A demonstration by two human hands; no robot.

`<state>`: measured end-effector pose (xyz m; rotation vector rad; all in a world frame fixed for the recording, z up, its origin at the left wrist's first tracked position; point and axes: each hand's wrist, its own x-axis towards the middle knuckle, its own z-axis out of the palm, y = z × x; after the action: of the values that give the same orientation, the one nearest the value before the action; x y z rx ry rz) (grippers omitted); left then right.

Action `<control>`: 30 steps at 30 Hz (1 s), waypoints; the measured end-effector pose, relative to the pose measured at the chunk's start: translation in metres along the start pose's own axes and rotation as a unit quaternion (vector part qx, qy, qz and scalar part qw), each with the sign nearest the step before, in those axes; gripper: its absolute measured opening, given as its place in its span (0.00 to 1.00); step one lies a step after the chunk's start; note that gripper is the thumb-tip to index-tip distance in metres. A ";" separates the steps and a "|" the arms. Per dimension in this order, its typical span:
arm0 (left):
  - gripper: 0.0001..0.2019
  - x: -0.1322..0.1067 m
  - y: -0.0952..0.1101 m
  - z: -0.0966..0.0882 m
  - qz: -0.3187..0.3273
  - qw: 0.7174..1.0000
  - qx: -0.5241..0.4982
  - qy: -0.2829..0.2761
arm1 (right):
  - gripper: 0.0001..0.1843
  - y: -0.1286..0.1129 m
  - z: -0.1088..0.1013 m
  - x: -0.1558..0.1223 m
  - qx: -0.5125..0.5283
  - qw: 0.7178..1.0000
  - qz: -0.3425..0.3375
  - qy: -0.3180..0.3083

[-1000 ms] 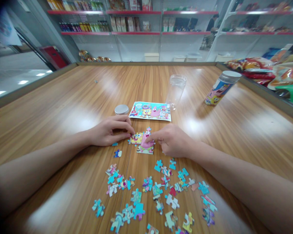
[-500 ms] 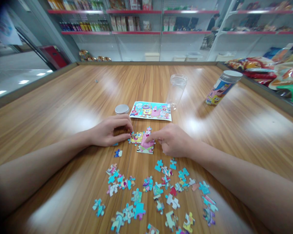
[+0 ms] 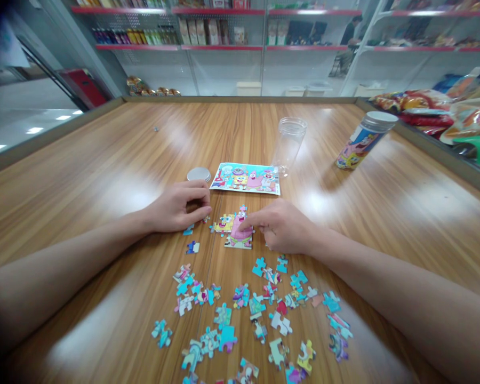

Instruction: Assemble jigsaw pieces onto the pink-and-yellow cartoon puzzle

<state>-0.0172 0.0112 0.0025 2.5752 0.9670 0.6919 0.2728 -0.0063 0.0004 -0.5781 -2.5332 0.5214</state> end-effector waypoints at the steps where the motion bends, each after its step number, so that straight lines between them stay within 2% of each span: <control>1: 0.07 0.000 0.001 -0.001 0.010 1.000 0.004 0.011 | 0.29 0.000 0.000 0.000 0.003 1.000 -0.010 0.008; 4: 0.04 0.000 0.006 -0.005 0.079 0.996 0.007 0.044 | 0.25 -0.001 -0.001 0.001 0.005 0.998 -0.039 0.048; 5: 0.07 0.000 0.008 -0.006 0.110 0.993 0.007 0.042 | 0.24 -0.003 -0.002 0.001 0.001 0.997 -0.047 0.068; 9: 0.21 0.001 0.016 -0.005 0.204 0.977 0.018 -0.053 | 0.20 -0.007 -0.005 0.000 -0.021 0.982 -0.072 0.174; 10: 0.23 0.001 0.016 -0.004 0.217 0.973 0.024 -0.077 | 0.19 -0.007 -0.005 0.000 -0.027 0.983 -0.070 0.165; 11: 0.24 0.001 0.015 -0.002 0.226 0.969 0.027 -0.092 | 0.19 -0.008 -0.007 0.001 -0.029 0.990 -0.063 0.127; 13: 0.25 -0.001 0.012 0.001 0.226 0.969 0.031 -0.100 | 0.19 -0.014 -0.013 0.005 -0.018 0.999 -0.045 -0.006; 15: 0.26 -0.003 0.007 0.003 0.222 0.969 0.030 -0.102 | 0.20 -0.029 -0.024 0.011 0.008 0.991 -0.029 -0.133; 16: 0.27 -0.003 0.005 0.003 0.220 0.969 0.029 -0.104 | 0.19 -0.041 -0.032 0.014 0.015 0.983 -0.018 -0.181; 18: 0.28 -0.004 0.002 0.003 0.223 0.969 0.026 -0.105 | 0.13 -0.070 -0.050 0.016 0.007 0.957 -0.002 -0.289; 20: 0.28 -0.004 0.001 0.003 0.231 0.968 0.022 -0.101 | 0.04 -0.102 -0.066 0.011 -0.068 0.925 0.025 -0.374; 21: 0.27 -0.004 0.000 0.003 0.233 0.967 0.020 -0.097 | 0.04 -0.115 -0.072 0.007 -0.101 0.907 0.038 -0.408; 22: 0.27 -0.003 0.000 0.002 0.235 0.967 0.018 -0.095 | 0.07 -0.126 -0.075 0.001 -0.128 0.897 0.047 -0.420; 24: 0.26 -0.002 0.000 0.002 0.236 0.967 0.014 -0.093 | 0.08 -0.139 -0.076 -0.012 -0.142 0.909 0.049 -0.389; 27: 0.26 -0.001 0.003 0.000 0.237 0.967 0.009 -0.097 | 0.04 -0.139 -0.066 -0.030 -0.085 0.921 0.021 -0.378; 30: 0.25 -0.002 0.007 -0.002 0.216 0.973 -0.011 -0.080 | 0.04 -0.133 -0.055 -0.044 -0.034 0.925 0.073 -0.372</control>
<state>-0.0156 0.0049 0.0066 2.7952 0.3466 0.5791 0.2966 -0.1253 0.0896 -0.6950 -3.2477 0.8341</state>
